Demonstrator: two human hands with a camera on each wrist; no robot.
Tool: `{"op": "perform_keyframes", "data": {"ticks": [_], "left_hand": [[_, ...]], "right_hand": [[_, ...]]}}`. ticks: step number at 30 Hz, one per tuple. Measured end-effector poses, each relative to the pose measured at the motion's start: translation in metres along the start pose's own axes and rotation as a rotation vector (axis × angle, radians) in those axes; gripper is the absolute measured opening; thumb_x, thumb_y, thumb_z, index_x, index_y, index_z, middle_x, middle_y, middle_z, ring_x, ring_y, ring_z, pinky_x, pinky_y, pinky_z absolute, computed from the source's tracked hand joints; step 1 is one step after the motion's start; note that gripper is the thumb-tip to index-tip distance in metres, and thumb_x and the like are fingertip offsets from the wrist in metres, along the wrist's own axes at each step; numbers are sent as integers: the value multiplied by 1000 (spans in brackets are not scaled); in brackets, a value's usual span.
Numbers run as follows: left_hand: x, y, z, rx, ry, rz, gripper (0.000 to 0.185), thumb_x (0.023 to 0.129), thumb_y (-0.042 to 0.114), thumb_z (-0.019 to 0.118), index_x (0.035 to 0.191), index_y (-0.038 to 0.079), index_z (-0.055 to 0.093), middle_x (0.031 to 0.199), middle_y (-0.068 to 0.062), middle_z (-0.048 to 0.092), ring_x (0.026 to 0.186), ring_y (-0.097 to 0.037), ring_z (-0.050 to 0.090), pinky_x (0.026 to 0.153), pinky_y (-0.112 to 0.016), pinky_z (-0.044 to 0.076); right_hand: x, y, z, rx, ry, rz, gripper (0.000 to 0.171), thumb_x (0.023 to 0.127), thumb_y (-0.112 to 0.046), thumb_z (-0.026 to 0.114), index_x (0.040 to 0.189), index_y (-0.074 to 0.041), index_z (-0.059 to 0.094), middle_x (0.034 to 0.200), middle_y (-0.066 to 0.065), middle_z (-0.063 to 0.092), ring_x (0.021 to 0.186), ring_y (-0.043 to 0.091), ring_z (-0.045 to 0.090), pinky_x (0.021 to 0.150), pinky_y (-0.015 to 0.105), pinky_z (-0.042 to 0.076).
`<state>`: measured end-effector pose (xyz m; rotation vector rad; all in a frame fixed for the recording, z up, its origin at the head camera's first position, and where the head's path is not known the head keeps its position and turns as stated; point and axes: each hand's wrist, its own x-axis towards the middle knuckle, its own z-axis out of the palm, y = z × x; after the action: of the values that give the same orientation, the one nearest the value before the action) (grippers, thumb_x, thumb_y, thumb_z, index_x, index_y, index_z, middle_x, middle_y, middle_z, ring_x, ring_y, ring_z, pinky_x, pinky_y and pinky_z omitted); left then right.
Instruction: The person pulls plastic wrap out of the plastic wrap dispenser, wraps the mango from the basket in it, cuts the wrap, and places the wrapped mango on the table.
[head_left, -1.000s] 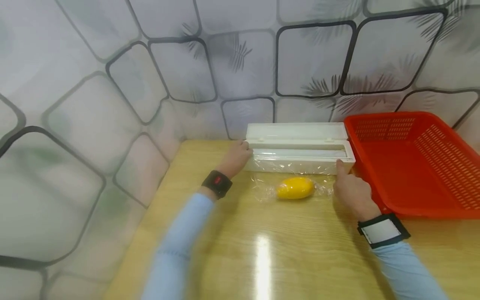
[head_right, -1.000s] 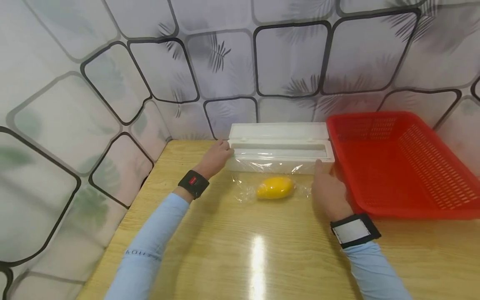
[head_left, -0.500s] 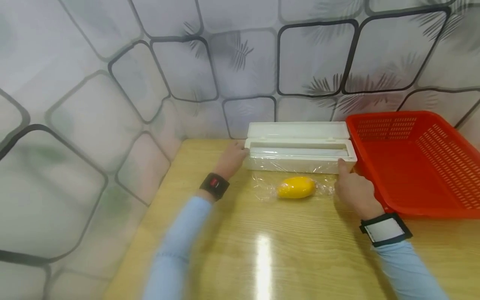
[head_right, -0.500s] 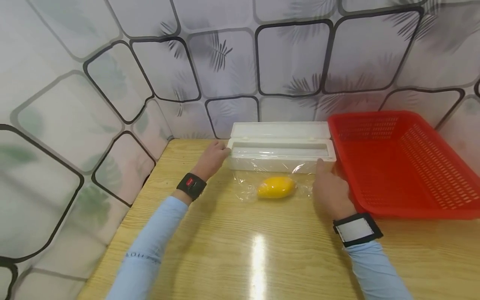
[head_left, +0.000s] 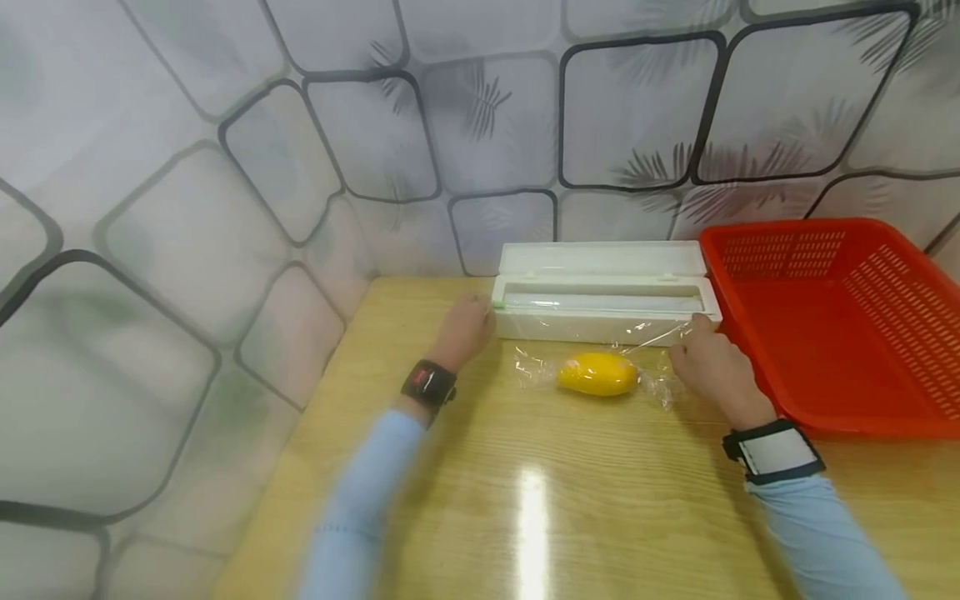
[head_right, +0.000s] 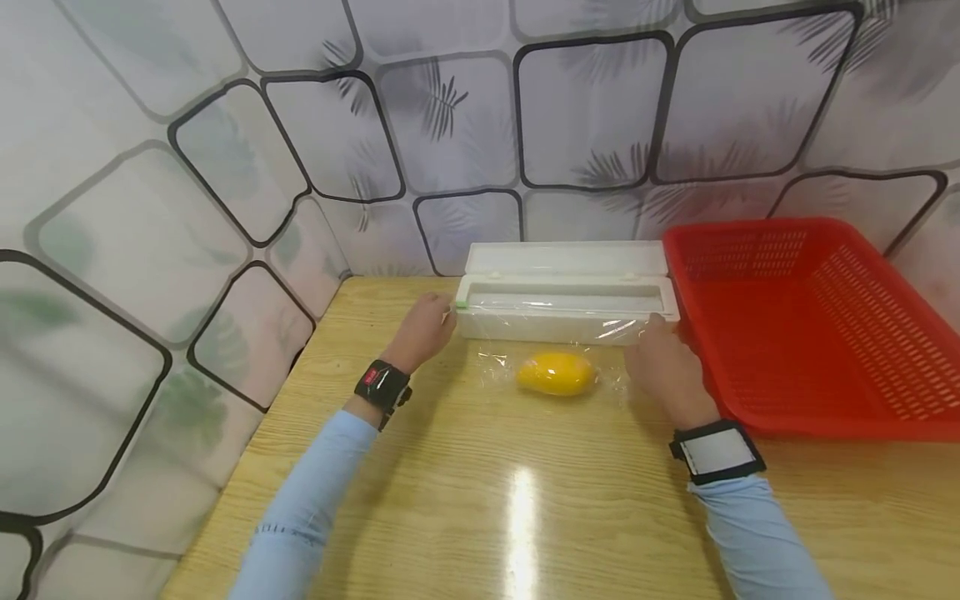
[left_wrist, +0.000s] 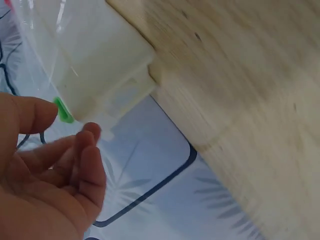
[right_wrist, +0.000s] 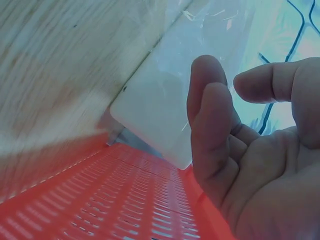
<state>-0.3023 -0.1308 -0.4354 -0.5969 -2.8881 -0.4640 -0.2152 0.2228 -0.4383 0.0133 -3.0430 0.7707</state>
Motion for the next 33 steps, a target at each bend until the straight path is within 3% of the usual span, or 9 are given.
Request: {"op": "perform_keyframes", "data": {"ticks": [2, 4, 9, 12, 15, 18, 21, 27, 33], "left_hand": [[-2, 3, 0, -92, 5, -85, 19, 101, 10, 48, 99, -2, 62, 91, -13, 61, 82, -25, 57, 74, -36, 51], [-3, 7, 1, -133, 26, -108, 20, 100, 12, 50, 107, -2, 62, 100, -15, 63, 90, -27, 59, 80, -38, 52], [3, 17, 5, -14, 111, 51, 29, 95, 19, 64, 118, 2, 63, 112, -19, 63, 107, -33, 58, 96, -45, 47], [7, 20, 9, 75, 157, 135, 29, 91, 23, 70, 114, 5, 67, 107, -17, 63, 103, -32, 57, 94, -44, 46], [10, 20, 13, 83, 202, 170, 18, 88, 17, 74, 101, 6, 70, 103, -14, 62, 98, -30, 57, 88, -42, 47], [12, 19, 15, 43, 243, 197, 9, 85, 11, 75, 89, 5, 69, 100, -13, 60, 97, -30, 57, 85, -40, 49], [14, 17, 14, 12, 264, 224, 9, 85, 9, 75, 85, 5, 67, 95, -11, 59, 94, -28, 56, 84, -38, 48], [10, 16, 9, -50, 248, 249, 6, 86, 6, 72, 88, 3, 67, 88, -11, 63, 85, -27, 57, 78, -37, 48], [5, 18, 0, -100, 115, 199, 5, 92, 9, 67, 95, 5, 67, 92, -7, 70, 86, -22, 63, 79, -33, 51]], "right_hand": [[-1, 0, -1, 14, 20, -3, 43, 97, -18, 42, 124, 15, 34, 60, 10, 43, 46, 22, 42, 39, 29, 33], [-3, 0, -2, 28, 42, -8, 47, 97, -16, 43, 129, 16, 33, 59, 9, 42, 45, 21, 42, 38, 29, 33], [-2, 0, -3, 76, 82, 6, 61, 97, -17, 40, 146, 14, 19, 56, 8, 42, 43, 21, 40, 37, 30, 33], [1, -1, 0, 89, 102, 14, 61, 97, -17, 39, 149, 9, 20, 57, 11, 43, 45, 23, 39, 39, 32, 34], [6, -3, 3, 48, 136, -18, 54, 95, -14, 42, 145, 6, 32, 79, 22, 52, 60, 32, 47, 47, 43, 45], [12, -5, 6, -3, 179, -70, 46, 94, -10, 45, 139, 4, 43, 108, 32, 46, 87, 43, 47, 64, 56, 49], [17, -7, 8, -40, 227, -112, 41, 94, -7, 48, 134, 3, 49, 113, 33, 39, 100, 49, 41, 69, 61, 47], [24, -7, 9, -86, 312, -150, 22, 93, -2, 58, 112, 8, 61, 111, 33, 41, 100, 51, 41, 70, 60, 46], [24, -3, 8, -78, 367, -169, 9, 89, -2, 62, 88, 8, 60, 105, 31, 49, 97, 50, 44, 73, 59, 45]]}}
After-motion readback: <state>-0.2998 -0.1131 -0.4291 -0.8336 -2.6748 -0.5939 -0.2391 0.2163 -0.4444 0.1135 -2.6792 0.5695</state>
